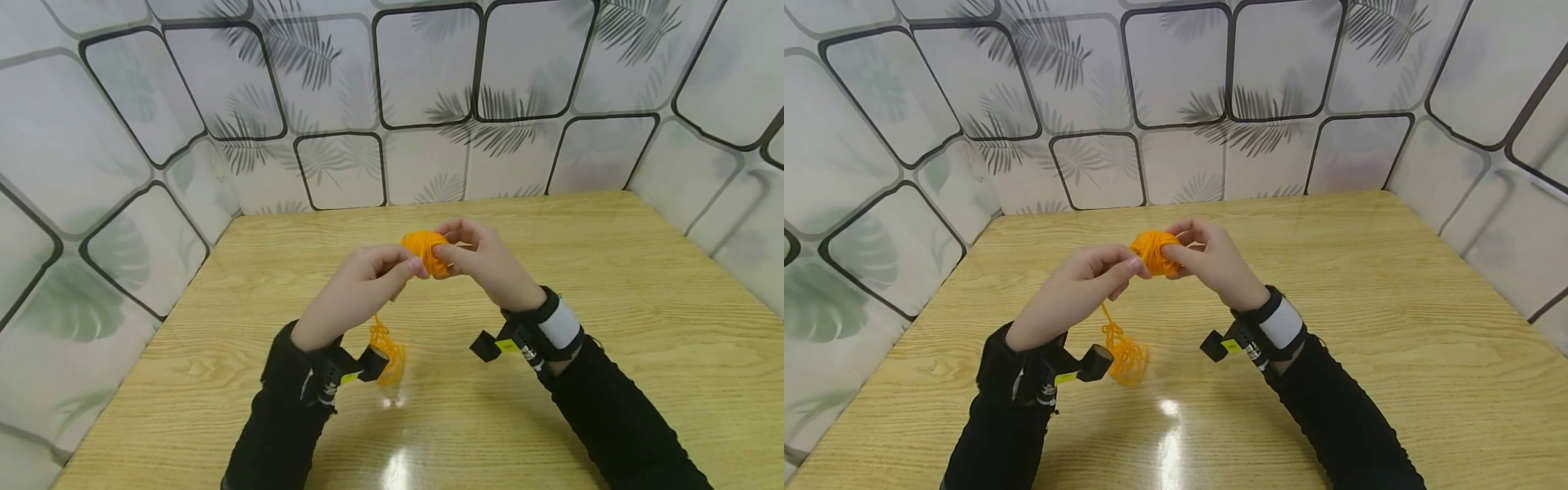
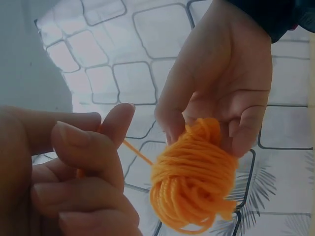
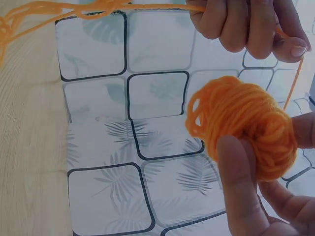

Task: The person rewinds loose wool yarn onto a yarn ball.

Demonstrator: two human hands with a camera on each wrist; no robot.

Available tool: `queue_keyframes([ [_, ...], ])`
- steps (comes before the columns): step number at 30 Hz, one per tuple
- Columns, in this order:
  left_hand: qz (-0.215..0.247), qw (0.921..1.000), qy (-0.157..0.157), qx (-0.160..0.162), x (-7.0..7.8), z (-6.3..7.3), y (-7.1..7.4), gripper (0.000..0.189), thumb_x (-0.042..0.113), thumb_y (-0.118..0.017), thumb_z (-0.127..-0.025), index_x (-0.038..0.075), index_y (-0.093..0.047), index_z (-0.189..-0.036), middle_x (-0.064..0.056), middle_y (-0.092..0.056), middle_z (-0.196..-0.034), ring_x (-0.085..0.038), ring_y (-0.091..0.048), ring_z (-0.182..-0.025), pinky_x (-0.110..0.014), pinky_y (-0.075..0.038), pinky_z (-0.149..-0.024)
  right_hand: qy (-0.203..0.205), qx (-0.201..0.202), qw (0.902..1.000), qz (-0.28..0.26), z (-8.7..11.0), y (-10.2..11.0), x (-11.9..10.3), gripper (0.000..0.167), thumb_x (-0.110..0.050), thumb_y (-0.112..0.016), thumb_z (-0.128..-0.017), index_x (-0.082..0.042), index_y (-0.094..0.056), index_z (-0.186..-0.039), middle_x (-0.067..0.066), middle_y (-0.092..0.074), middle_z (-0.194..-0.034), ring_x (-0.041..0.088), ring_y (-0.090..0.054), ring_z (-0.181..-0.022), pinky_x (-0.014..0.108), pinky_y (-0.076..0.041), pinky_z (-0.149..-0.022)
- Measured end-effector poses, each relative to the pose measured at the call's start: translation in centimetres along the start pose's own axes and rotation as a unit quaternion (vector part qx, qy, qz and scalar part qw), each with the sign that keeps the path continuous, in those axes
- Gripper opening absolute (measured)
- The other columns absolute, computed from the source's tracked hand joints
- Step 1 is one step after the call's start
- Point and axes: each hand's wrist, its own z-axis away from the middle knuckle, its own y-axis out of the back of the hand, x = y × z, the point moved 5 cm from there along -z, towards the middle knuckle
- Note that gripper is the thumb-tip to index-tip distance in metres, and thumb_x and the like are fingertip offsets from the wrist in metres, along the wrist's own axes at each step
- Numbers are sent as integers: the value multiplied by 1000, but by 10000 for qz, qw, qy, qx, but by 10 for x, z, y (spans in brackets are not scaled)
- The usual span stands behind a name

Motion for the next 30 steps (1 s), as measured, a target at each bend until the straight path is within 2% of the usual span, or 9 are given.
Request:
queue_keyframes([
  [5,-68,9998,26,-158,1,0,-4,23,20,-46,-98,9,-66,-99,-4,-42,-62,-18,-30,-47,-25,-27,-50,108,340,9984,-441,1,5,-2,26,-11,-51,-94,2,-45,-116,15,-52,-106,19,-60,-85,31,-52,-75],
  [8,-82,9997,73,-226,0,-1,-6,24,21,-46,-98,9,-66,-100,-4,-43,-63,-18,-30,-47,-25,-27,-49,210,465,9947,-888,2,6,-6,21,-10,-48,-95,-1,-45,-113,12,-51,-107,18,-60,-88,30,-52,-76],
  [13,-87,9994,181,-298,-2,-2,-7,23,21,-45,-98,11,-66,-99,-4,-45,-64,-17,-30,-47,-25,-27,-47,412,508,9828,-1726,7,6,-14,16,-7,-42,-96,-6,-45,-112,9,-50,-108,17,-58,-91,28,-51,-77],
  [16,-122,9990,195,-395,-3,-2,-9,23,20,-45,-99,11,-66,-99,-4,-45,-64,-17,-30,-47,-24,-27,-46,537,411,9713,-2280,9,5,-19,17,-6,-40,-95,-8,-47,-111,6,-52,-106,15,-59,-89,27,-51,-76],
  [20,-180,9983,210,-522,-6,-3,-10,22,18,-45,-99,12,-66,-100,-3,-45,-64,-17,-31,-48,-24,-27,-48,750,79,9541,-2898,11,4,-21,18,-7,-37,-96,-9,-47,-110,4,-54,-104,15,-58,-89,26,-51,-75],
  [24,-131,9977,178,-647,-8,-4,-11,22,17,-45,-99,10,-66,-101,-3,-45,-65,-17,-33,-51,-25,-27,-50,893,-358,9395,-3287,12,2,-23,19,-10,-36,-98,-8,-45,-113,5,-54,-104,15,-57,-88,24,-50,-75],
  [30,-34,9968,174,-784,-10,-5,-12,23,17,-44,-99,8,-65,-102,-4,-45,-66,-17,-33,-52,-25,-27,-50,1115,-1327,9144,-3658,15,-2,-26,19,-18,-45,-97,-9,-48,-113,5,-57,-99,15,-56,-83,21,-49,-70],
])
